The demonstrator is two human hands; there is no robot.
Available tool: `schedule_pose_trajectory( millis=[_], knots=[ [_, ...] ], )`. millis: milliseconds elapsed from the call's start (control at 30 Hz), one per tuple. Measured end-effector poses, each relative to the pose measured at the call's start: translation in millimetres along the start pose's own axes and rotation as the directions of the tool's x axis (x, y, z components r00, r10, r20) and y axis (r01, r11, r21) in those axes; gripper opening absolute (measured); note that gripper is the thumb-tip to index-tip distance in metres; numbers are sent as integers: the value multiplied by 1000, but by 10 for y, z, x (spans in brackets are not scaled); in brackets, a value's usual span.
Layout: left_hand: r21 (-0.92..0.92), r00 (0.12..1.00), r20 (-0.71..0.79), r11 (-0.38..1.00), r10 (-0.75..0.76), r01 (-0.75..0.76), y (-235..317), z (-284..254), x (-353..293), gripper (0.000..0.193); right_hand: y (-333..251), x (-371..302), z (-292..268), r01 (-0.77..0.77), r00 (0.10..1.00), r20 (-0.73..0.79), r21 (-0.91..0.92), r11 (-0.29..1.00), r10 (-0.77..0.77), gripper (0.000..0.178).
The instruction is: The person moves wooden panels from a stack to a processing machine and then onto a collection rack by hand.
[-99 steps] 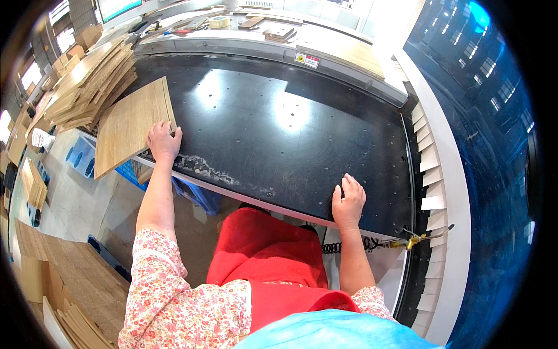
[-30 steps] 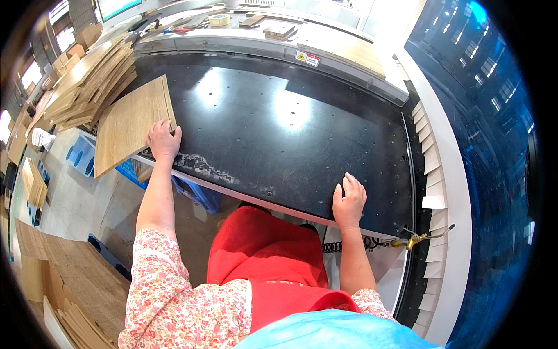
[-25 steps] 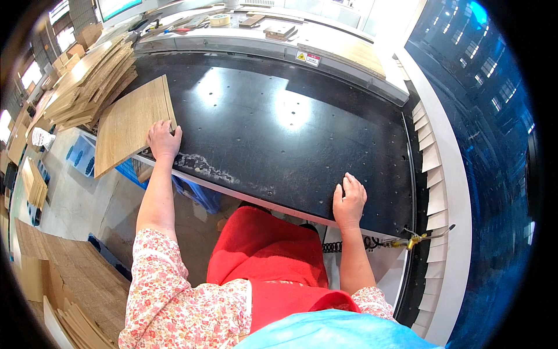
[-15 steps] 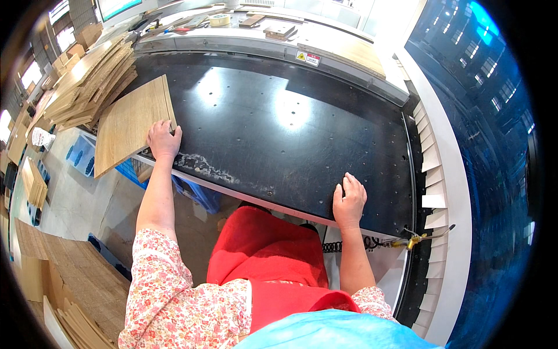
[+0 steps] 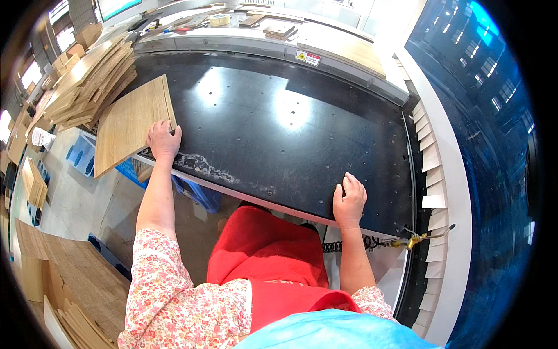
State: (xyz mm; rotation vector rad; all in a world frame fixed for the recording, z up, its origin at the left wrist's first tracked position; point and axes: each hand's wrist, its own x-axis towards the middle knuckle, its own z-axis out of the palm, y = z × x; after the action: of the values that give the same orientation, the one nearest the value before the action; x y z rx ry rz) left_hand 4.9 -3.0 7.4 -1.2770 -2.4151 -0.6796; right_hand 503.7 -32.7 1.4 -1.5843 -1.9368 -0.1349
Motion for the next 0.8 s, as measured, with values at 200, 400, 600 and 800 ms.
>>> schedule_pose_trajectory(
  millis=[200, 400, 600, 800],
  knots=[
    [-1, 1000, 0, 1000, 1, -1, -1, -4, 2, 40, -11, 2, -3, -4, 1000, 5, -1, 1000, 4, 30],
    [3, 1000, -20, 1000, 15, -14, -19, 20, 2, 41, -5, 2, -1, 0, 1000, -1, 3, 1000, 0, 30],
    [-1, 1000, -27, 1000, 15, -15, -29, 40, 9, 41, -5, 0, -3, -1, 1000, -2, 7, 1000, 1, 30],
    [9, 999, -43, 1000, 23, -23, -40, 50, 5, 40, -18, 0, -7, -8, 1000, 5, 1, 1000, 8, 31]
  ],
)
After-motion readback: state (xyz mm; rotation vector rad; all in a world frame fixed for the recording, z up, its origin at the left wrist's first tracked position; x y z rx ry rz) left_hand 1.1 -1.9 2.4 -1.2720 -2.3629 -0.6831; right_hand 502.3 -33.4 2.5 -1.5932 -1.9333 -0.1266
